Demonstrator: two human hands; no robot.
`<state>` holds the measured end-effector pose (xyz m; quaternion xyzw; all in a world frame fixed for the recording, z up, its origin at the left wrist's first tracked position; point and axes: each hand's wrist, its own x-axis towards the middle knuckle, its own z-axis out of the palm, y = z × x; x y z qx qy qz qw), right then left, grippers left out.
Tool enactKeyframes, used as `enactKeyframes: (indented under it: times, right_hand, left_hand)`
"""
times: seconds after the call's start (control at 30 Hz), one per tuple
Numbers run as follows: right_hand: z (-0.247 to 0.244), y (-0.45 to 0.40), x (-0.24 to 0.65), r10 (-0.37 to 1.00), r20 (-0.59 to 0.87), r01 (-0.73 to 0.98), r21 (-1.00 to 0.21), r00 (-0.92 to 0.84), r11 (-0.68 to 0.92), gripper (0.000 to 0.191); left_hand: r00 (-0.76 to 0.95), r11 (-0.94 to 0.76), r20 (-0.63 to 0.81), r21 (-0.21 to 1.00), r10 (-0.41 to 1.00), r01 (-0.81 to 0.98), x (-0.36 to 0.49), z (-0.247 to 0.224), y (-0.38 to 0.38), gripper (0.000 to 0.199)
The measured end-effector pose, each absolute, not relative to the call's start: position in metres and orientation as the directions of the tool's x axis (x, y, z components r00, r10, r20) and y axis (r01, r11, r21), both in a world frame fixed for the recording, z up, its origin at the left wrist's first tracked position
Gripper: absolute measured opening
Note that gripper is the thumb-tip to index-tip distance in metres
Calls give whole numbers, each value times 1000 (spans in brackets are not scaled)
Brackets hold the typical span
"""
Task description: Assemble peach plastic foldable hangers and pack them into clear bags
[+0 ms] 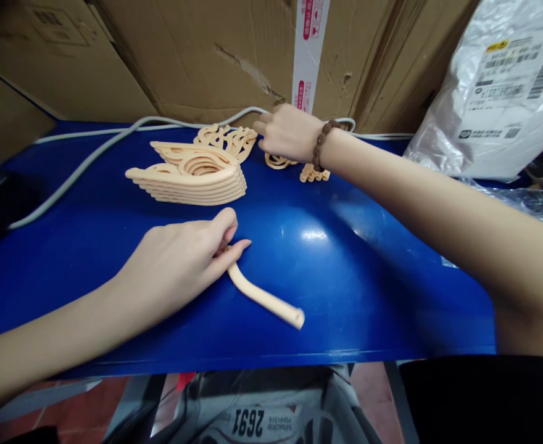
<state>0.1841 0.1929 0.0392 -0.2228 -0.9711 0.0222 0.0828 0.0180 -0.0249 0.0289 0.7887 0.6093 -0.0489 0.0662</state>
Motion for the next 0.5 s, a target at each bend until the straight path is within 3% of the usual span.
enactKeyframes:
  times: [0.13, 0.23, 0.37, 0.5]
  right_hand:
    - [40, 196, 185, 396, 77, 404, 154, -915, 902, 31]
    - [40, 197, 184, 379, 5, 357, 351, -925, 866, 30]
    - [45, 199, 184, 372, -11, 333, 420, -928, 844, 27]
    - [54, 203, 189, 363, 51, 349, 428, -930, 833, 21]
  left_hand:
    - [307, -274, -67, 299, 949, 914, 14, 18, -21, 15]
    - [354, -303, 27, 578, 935, 758, 10, 6, -14, 19]
    - [415, -171, 11, 921, 910, 350, 8, -5, -6, 18]
    - [423, 77, -86, 996, 902, 39, 12, -2, -3, 15]
